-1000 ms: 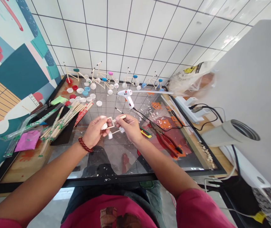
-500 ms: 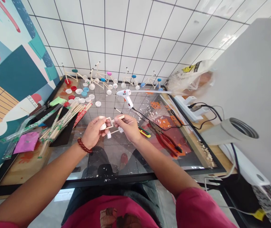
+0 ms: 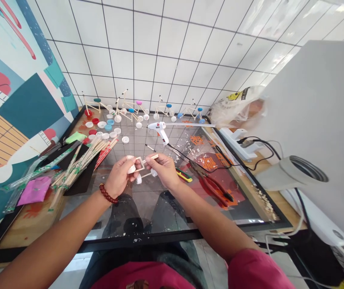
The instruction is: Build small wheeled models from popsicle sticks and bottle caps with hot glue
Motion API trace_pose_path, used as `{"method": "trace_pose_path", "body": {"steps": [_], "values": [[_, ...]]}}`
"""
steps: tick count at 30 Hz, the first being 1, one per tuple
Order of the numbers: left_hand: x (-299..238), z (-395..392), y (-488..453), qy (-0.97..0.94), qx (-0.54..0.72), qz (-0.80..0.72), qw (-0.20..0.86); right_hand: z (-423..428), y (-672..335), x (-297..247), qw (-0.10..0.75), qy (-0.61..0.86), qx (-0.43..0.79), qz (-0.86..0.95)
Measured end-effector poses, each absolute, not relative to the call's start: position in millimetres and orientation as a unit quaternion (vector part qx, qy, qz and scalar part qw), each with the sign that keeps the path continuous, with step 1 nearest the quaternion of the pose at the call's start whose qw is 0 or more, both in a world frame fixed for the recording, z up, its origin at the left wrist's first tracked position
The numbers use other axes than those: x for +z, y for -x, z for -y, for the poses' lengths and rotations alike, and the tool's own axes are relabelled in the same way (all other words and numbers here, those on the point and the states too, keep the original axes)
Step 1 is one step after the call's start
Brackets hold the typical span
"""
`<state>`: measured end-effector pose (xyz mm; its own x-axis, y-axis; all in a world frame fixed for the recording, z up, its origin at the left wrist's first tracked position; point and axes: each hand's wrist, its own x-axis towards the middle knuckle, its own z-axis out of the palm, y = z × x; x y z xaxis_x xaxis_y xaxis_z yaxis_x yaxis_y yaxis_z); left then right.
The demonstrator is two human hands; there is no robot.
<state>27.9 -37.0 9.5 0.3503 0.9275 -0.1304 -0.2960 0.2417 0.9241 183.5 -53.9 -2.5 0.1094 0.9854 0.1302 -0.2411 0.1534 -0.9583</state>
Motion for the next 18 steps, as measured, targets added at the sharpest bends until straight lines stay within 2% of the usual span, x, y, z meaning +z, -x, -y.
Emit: {"method": "trace_pose_path", "body": {"steps": [18], "values": [[7.7, 36.0, -28.1, -0.432, 0.437, -0.371, 0.696, 52.8, -183.3, -5.1, 0.615, 0.416, 0.499, 0.446]]}}
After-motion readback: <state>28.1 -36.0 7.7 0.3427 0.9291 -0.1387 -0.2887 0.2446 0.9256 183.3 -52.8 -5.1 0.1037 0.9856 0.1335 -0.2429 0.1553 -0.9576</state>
